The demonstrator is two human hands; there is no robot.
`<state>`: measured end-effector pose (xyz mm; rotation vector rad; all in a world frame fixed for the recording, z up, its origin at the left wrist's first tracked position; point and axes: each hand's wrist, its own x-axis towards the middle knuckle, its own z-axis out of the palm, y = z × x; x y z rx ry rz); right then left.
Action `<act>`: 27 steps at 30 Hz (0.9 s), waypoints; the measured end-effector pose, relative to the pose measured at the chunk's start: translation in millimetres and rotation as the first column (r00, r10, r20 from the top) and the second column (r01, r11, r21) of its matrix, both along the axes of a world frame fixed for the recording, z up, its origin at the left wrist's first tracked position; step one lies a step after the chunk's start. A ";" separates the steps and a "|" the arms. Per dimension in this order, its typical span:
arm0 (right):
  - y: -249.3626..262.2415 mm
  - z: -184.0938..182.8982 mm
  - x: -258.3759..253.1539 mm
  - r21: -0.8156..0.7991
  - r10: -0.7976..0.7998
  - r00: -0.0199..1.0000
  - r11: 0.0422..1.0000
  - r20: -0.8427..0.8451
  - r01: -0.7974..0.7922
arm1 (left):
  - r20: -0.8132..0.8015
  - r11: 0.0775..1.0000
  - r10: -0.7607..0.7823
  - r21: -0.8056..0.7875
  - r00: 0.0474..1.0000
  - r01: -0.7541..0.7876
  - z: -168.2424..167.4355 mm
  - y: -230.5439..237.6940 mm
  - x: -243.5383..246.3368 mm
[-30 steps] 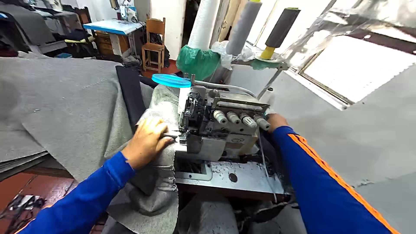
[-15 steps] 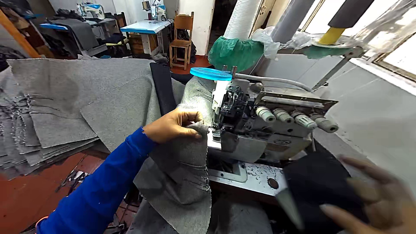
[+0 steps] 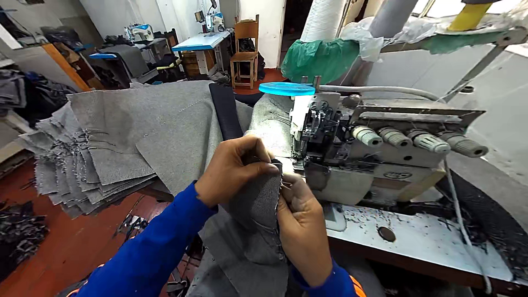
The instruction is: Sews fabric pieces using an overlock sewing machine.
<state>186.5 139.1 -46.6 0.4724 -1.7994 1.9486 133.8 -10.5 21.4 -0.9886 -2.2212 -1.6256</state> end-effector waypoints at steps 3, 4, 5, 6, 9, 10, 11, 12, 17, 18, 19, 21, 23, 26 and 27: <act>0.5 -5.2 1.3 -0.111 -0.007 1.000 0.994 0.016 0.008 | 0.055 1.000 0.005 0.002 0.998 -0.005 -0.2 2.4 -1.5; 1.5 -8.9 2.5 -0.102 -0.001 1.000 0.995 0.015 0.002 | 0.051 1.000 0.015 0.005 0.999 -0.016 -1.1 4.8 -4.6; 2.5 -14.2 4.9 -0.043 0.015 1.000 0.999 0.025 -0.013 | 0.032 1.000 0.026 -0.006 0.999 -0.026 -2.7 7.6 -9.3; 1.9 -20.7 8.0 0.019 0.049 0.997 0.999 0.054 -0.050 | -0.007 0.998 0.043 -0.039 0.999 -0.043 -6.1 10.7 -15.6; -2.0 -45.3 18.6 0.095 0.158 0.960 0.978 0.230 -0.184 | -0.252 0.950 0.180 -0.205 0.951 -0.234 -39.5 22.8 -33.4; -0.8 -52.0 21.2 0.091 0.175 0.940 0.974 0.293 -0.210 | -0.355 0.916 0.242 -0.224 0.903 -0.334 -52.6 27.5 -32.9; 2.3 -57.2 22.8 0.087 0.180 0.928 0.972 0.326 -0.219 | -0.476 0.869 0.279 -0.245 0.834 -0.431 -58.9 31.3 -28.5; 6.1 -62.3 25.1 0.097 0.170 0.930 0.972 0.325 -0.212 | -0.576 0.817 0.292 -0.265 0.764 -0.512 -61.7 34.9 -20.6; 28.4 -74.5 39.1 0.163 0.098 0.979 0.978 0.177 -0.128 | -0.689 0.638 0.237 -0.421 0.684 -0.645 -71.4 61.2 30.5; 32.6 -73.2 36.3 0.162 0.087 0.985 0.980 0.152 -0.112 | -0.671 0.632 0.231 -0.448 0.705 -0.633 -72.5 64.6 30.9; 36.5 -70.8 31.8 0.160 0.079 0.989 0.982 0.127 -0.099 | -0.630 0.660 0.228 -0.461 0.742 -0.593 -72.0 66.4 27.6; 42.6 -63.4 23.0 0.170 0.051 0.994 0.983 0.094 -0.067 | -0.534 0.751 0.226 -0.437 0.815 -0.495 -66.1 67.0 15.9; 48.4 -54.3 15.9 0.217 0.022 0.996 0.975 0.092 -0.041 | -0.442 0.802 0.216 -0.428 0.871 -0.416 -55.8 63.1 6.9; 56.6 -44.6 6.7 0.248 0.070 0.990 0.964 0.120 -0.098 | -0.395 0.808 0.168 -0.470 0.903 -0.355 -40.8 55.3 13.7; 59.4 -42.1 4.0 0.247 0.090 0.987 0.961 0.131 -0.121 | -0.417 0.809 0.144 -0.473 0.897 -0.350 -37.3 52.4 20.7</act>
